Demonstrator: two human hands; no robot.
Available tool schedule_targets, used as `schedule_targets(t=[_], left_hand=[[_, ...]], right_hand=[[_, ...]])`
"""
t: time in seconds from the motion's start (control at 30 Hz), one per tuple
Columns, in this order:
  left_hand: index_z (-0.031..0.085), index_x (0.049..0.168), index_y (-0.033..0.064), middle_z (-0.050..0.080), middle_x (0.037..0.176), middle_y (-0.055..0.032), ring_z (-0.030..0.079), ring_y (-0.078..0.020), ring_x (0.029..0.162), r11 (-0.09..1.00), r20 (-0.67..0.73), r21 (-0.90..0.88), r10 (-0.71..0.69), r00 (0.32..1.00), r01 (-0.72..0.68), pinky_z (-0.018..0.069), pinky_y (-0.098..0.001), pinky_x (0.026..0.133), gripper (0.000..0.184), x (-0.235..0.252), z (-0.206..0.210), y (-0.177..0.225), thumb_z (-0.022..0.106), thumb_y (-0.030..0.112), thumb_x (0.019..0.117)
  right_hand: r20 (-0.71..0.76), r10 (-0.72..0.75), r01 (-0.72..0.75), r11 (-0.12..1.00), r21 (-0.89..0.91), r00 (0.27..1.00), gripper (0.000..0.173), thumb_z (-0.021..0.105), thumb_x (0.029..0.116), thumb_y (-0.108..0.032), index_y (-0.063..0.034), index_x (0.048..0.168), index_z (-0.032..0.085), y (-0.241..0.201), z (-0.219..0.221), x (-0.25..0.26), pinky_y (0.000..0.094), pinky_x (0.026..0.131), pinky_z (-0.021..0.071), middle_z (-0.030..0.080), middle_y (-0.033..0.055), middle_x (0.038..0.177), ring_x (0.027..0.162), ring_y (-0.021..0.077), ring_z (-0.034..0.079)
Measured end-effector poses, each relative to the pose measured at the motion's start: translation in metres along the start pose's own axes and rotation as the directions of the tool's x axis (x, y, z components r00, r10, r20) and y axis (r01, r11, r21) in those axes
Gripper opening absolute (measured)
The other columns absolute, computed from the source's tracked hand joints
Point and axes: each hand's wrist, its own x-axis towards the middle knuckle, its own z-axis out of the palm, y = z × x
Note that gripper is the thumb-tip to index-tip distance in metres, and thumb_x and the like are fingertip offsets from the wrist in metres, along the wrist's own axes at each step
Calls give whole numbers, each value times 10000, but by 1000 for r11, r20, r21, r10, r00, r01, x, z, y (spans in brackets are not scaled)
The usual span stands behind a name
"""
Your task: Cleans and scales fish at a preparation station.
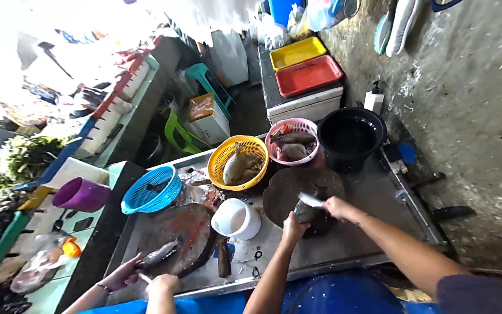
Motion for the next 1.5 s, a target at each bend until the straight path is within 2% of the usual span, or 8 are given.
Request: schedule_targets(t=[0.27, 0.6, 0.73, 0.93, 1.0, 1.1, 1.43, 1.5], left_hand=[[610, 1296, 24, 715, 1164, -162, 690, -304, 1113, 998, 13, -10, -70, 997, 70, 540, -531, 1006, 692, 4, -5, 5, 879, 351, 749], [631, 1268, 49, 727, 1141, -132, 697, -274, 1098, 990, 35, -96, -102, 994, 105, 549, -531, 995, 688, 14, -5, -22, 892, 370, 718], [581, 1282, 34, 714, 1074, -148, 708, -246, 882, 918, 117, -355, -146, 982, 178, 597, -457, 773, 711, 26, -3, -32, 923, 244, 696], [583, 1115, 44, 575, 684, -63, 493, -133, 463, 509, 194, -787, -332, 923, 349, 444, -273, 427, 404, 23, -13, -31, 387, 396, 1121], [592, 1091, 39, 557, 661, -55, 481, -134, 457, 532, 175, -767, -364, 915, 358, 439, -278, 429, 436, 23, -17, -35, 339, 391, 1132], [601, 1089, 51, 554, 665, -46, 477, -126, 458, 605, 141, -719, -354, 925, 341, 431, -270, 430, 393, 27, -14, -32, 374, 371, 1123], [602, 1128, 42, 575, 726, -63, 504, -147, 505, 702, 86, -650, -313, 946, 291, 463, -304, 469, 418, 37, -14, -45, 385, 399, 1124], [591, 1140, 44, 581, 747, -67, 510, -150, 517, 693, 88, -664, -302, 949, 282, 469, -306, 477, 415, 31, -13, -49, 367, 393, 1129]], right_hand=[[-78, 0, -4, 998, -56, 997, 471, 391, 1100, -373, 2, 1154, 670, -2, 3, 7, 604, 916, 546, 701, 238, 1105, 1035, 378, 700], [74, -62, 70, 990, -118, 995, 516, 411, 1095, -436, 8, 1099, 675, -16, 0, 4, 579, 746, 537, 671, 222, 961, 865, 363, 671], [42, -121, 126, 976, -177, 992, 522, 393, 1097, -424, 16, 1122, 672, -8, 5, 14, 619, 850, 537, 685, 252, 1057, 994, 400, 683], [2, -120, 120, 984, -133, 993, 498, 382, 1104, -418, -5, 1138, 657, 9, 15, 16, 594, 853, 544, 687, 232, 1043, 983, 382, 687], [118, -132, 145, 984, -107, 984, 531, 388, 1104, -453, 0, 1108, 663, 6, 5, 9, 542, 710, 536, 653, 209, 929, 807, 340, 656], [21, -82, 84, 992, -95, 996, 503, 377, 1103, -416, -6, 1183, 657, 15, 4, 28, 605, 937, 538, 695, 238, 1114, 1065, 388, 690], [98, -147, 152, 988, -42, 984, 522, 411, 1096, -448, 3, 1098, 674, 6, 22, 1, 559, 739, 534, 661, 209, 934, 825, 345, 659], [103, -88, 92, 995, -40, 991, 514, 414, 1097, -421, 14, 1155, 681, 5, 4, 12, 606, 882, 540, 698, 240, 1059, 980, 386, 694]])
